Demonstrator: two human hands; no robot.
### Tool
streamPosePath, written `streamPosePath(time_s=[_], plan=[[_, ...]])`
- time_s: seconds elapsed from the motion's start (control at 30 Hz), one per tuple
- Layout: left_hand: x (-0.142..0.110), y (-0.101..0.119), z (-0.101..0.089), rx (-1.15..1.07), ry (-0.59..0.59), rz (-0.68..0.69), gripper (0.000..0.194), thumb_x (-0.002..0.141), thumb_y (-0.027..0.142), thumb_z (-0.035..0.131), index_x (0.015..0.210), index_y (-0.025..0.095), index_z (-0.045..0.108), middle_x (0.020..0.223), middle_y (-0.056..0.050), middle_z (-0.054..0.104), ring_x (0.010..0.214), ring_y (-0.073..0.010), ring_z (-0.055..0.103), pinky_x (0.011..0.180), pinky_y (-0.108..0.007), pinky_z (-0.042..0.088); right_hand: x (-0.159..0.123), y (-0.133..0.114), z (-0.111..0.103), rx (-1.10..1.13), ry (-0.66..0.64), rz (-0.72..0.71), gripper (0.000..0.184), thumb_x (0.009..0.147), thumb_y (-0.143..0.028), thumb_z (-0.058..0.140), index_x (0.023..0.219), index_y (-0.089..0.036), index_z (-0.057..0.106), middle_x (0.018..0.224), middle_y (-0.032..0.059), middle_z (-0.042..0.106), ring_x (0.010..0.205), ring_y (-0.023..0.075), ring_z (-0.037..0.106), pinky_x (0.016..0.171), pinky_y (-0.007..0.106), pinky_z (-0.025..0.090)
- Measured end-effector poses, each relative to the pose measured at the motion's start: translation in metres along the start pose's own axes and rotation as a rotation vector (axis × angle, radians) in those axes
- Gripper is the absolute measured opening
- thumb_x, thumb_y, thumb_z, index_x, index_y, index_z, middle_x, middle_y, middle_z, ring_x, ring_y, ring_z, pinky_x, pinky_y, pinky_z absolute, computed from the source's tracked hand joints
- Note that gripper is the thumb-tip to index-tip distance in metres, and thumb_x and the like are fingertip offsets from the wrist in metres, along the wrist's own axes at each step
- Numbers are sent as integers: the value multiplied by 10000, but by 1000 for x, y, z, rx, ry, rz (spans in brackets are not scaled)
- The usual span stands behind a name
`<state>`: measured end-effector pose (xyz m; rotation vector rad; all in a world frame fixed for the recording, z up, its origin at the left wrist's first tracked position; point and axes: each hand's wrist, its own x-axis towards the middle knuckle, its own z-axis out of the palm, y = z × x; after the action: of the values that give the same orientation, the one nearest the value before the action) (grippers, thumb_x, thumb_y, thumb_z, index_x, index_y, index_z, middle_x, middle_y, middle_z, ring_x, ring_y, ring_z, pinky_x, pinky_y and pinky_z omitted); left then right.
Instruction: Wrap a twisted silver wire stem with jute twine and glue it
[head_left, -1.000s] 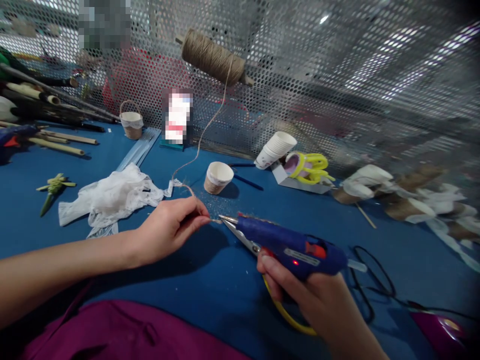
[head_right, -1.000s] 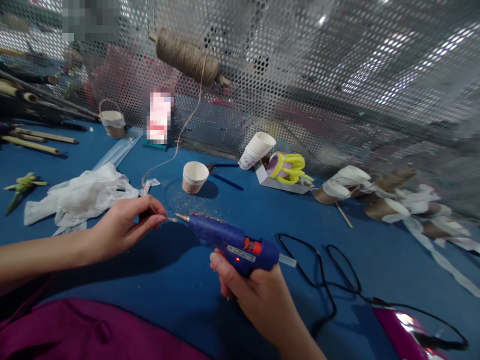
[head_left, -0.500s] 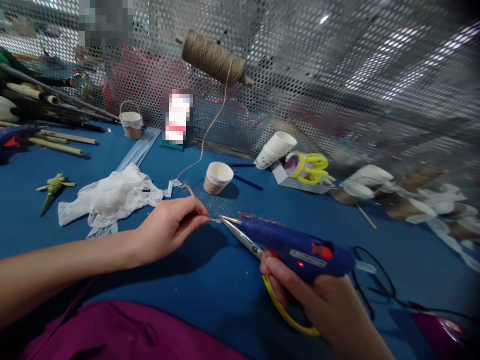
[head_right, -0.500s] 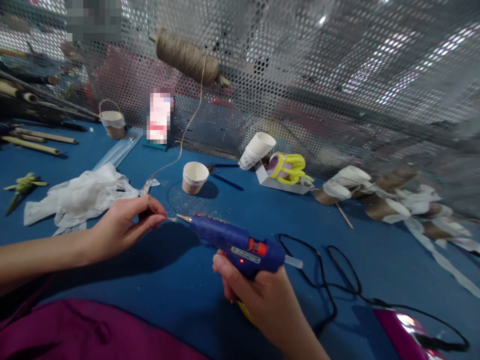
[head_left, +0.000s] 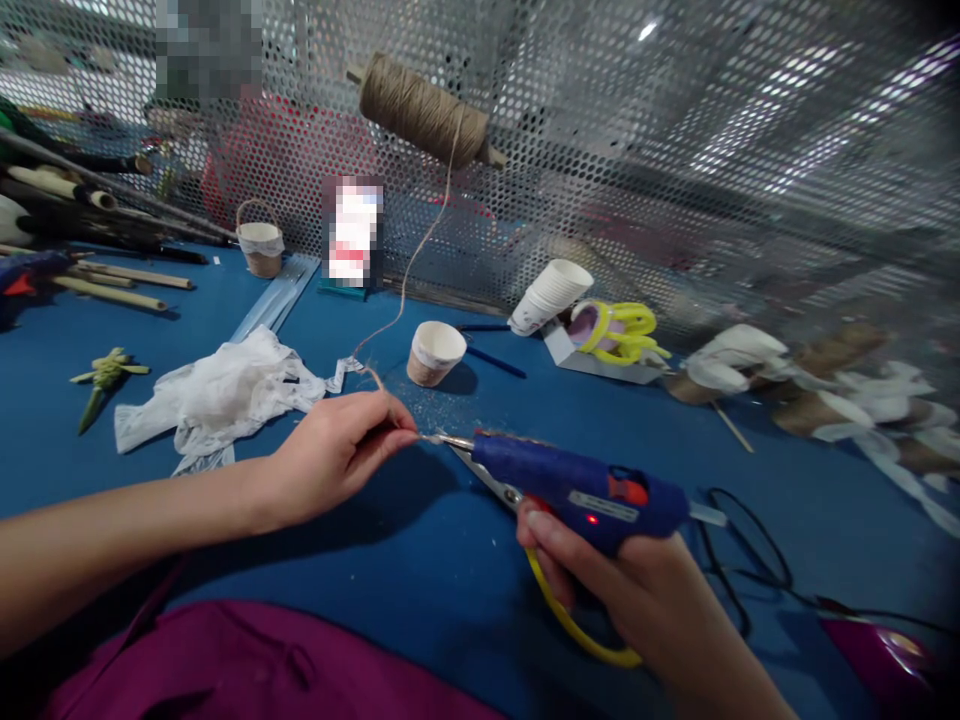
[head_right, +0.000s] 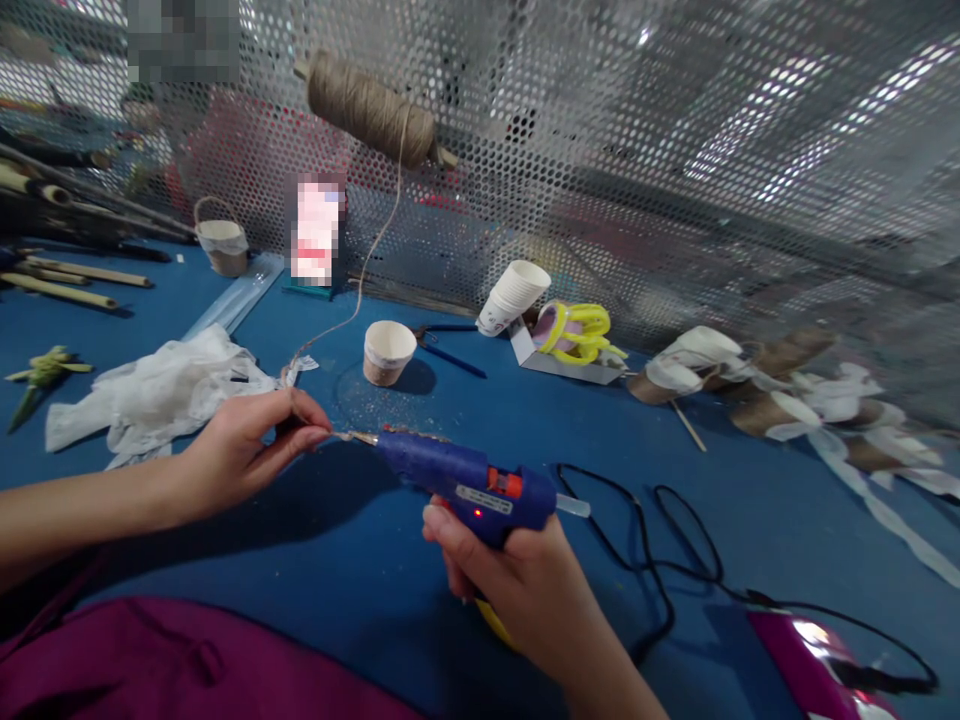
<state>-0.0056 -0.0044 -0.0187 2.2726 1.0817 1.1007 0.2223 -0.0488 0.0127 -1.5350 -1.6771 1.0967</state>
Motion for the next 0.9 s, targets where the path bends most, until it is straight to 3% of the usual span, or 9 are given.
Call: streamPosePath(time_s=[0.2, 0.43, 0.9], plan=[[0, -1, -1, -65, -7, -102, 138, 855, 231, 440, 805, 149, 539, 656, -8, 588, 550, -89, 511, 515, -199, 393, 1, 5, -2, 22, -69, -3, 270, 784, -396, 546, 651, -163, 567, 384, -32, 476, 373, 102, 441, 410, 238, 389], [0, 1, -2, -31, -46, -67, 129, 851, 216, 440, 783, 156, 531, 666, -11, 595, 574, -92, 528, 531, -194, 396, 0, 1, 0, 68, 4, -38, 231, 795, -364, 538, 672, -169, 560, 415, -41, 482, 362, 82, 435, 397, 218, 387], [0, 1, -2, 35, -3, 30, 109, 850, 189, 447, 793, 154, 533, 688, -23, 607, 573, -93, 513, 532, -203, 394, 2, 2, -2, 47, -29, -34, 250, 787, -368, 549, 664, -151, 562, 396, -38, 478, 360, 86, 447, 397, 217, 386]])
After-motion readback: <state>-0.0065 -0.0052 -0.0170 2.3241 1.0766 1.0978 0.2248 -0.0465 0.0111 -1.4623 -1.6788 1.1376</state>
